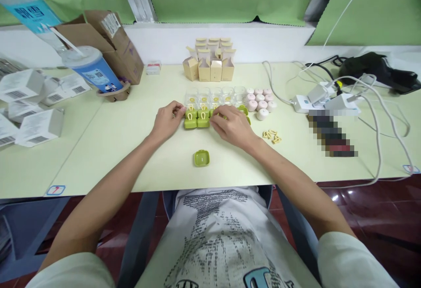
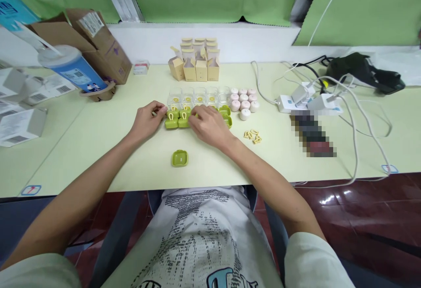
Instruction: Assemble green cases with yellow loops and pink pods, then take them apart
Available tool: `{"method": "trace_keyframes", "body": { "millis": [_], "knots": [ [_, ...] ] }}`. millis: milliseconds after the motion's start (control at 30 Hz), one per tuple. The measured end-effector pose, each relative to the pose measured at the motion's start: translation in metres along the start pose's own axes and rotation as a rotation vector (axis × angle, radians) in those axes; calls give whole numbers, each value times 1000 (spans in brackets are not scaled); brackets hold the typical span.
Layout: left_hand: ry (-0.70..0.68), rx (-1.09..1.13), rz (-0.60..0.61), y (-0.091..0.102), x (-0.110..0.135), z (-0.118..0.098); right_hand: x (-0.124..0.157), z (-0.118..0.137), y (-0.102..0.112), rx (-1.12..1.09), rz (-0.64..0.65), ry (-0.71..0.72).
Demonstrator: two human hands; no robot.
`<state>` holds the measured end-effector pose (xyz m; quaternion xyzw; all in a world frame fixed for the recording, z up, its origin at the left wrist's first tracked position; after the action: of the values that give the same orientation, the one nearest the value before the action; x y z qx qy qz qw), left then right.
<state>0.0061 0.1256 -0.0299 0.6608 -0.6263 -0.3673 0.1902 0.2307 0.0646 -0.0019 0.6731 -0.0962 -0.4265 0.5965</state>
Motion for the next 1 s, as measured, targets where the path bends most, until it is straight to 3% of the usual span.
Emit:
{"method": "trace_keyframes", "body": {
  "millis": [67, 167, 267, 367, 433, 533, 633, 700, 800, 1000],
  "knots": [
    [-11, 4, -39, 3, 1, 0, 5, 22, 5, -114, 4, 173],
    [-40, 7, -144, 14, 2, -2, 17, 57, 4, -208, 139, 337],
    [-119, 5, -247, 29, 8, -16, 31, 84, -1, -129, 297, 343],
    [-267, 49, -246, 38, 28, -45, 44, 90, 5, -36, 283, 256],
    [-358, 74, -117, 33, 51, -65, 55, 77, 21, -71, 177, 152],
    [-526, -32, 186, 12, 99, -87, 86, 20, 60, -114, -47, -131],
    [-578, -235, 313, -9, 136, -90, 129, -56, 83, 98, -43, -520],
    [-559, -279, 338, -20, 144, -86, 151, -89, 81, 132, 41, -619],
    [-559, -243, 365, -33, 136, -86, 164, -104, 68, 5, 6, -594],
    [-637, -229, 422, -54, 114, -107, 169, -102, 55, -2, -54, -655]
  ]
}}
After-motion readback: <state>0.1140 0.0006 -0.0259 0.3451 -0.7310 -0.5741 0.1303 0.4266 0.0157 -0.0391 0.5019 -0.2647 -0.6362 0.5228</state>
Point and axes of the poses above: each hand's wrist, its own x-axis away from the middle knuckle, its own y-axis out of the back of the hand, z = x × y, the point moved 7 cm from there along -x, towards the middle knuckle
